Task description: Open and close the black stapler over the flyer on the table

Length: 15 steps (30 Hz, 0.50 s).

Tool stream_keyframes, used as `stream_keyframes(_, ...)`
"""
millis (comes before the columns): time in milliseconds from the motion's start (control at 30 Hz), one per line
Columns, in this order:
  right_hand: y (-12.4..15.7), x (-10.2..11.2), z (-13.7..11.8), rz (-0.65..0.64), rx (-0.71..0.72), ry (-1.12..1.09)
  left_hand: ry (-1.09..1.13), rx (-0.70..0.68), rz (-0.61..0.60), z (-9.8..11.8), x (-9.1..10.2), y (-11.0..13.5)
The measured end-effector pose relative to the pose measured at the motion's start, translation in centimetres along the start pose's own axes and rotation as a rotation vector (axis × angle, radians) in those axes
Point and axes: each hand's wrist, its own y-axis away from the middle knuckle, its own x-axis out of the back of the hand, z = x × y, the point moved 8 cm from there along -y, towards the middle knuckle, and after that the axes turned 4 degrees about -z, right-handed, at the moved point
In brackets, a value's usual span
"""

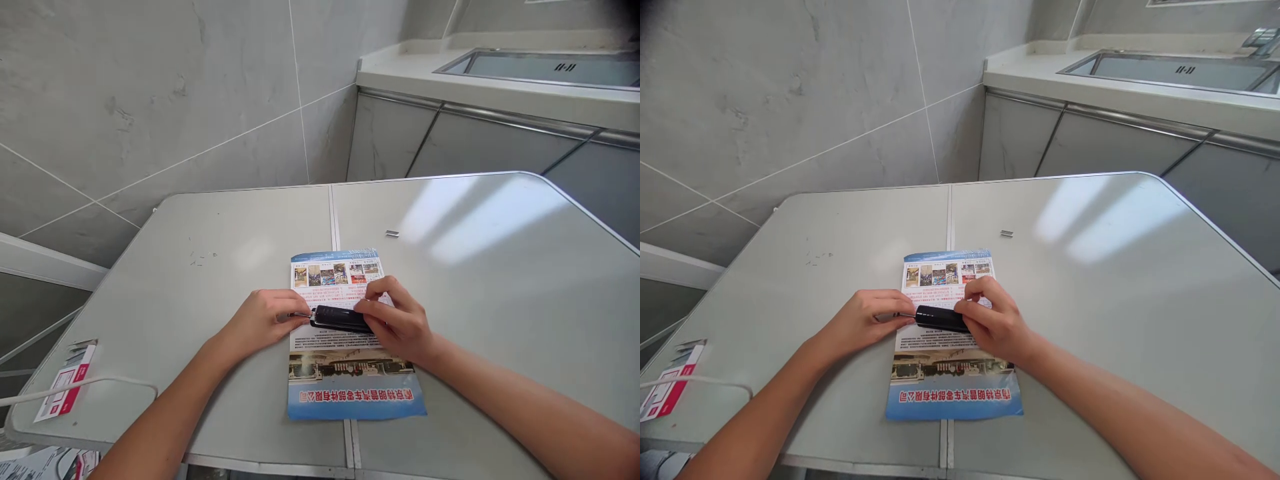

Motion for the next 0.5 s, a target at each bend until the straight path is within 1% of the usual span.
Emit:
stream_keyframes(200, -0.03, -0.21, 0.06, -0.014, -0.004, -0.017, -0.037, -0.071, 0.01, 0.4, 0.15, 0.21)
stream_keyframes(400, -0.09, -0.38, 0.12, -0.026, 0.003, -0.039, -0.097, -0.052, -0.025, 0.06, -0.44, 0.15)
stream_keyframes(500, -0.23, -0.57, 0.14, -0.061, -0.006, -0.069, -0.124, -0.065, -0.049, -0.23, -0.2, 0.41)
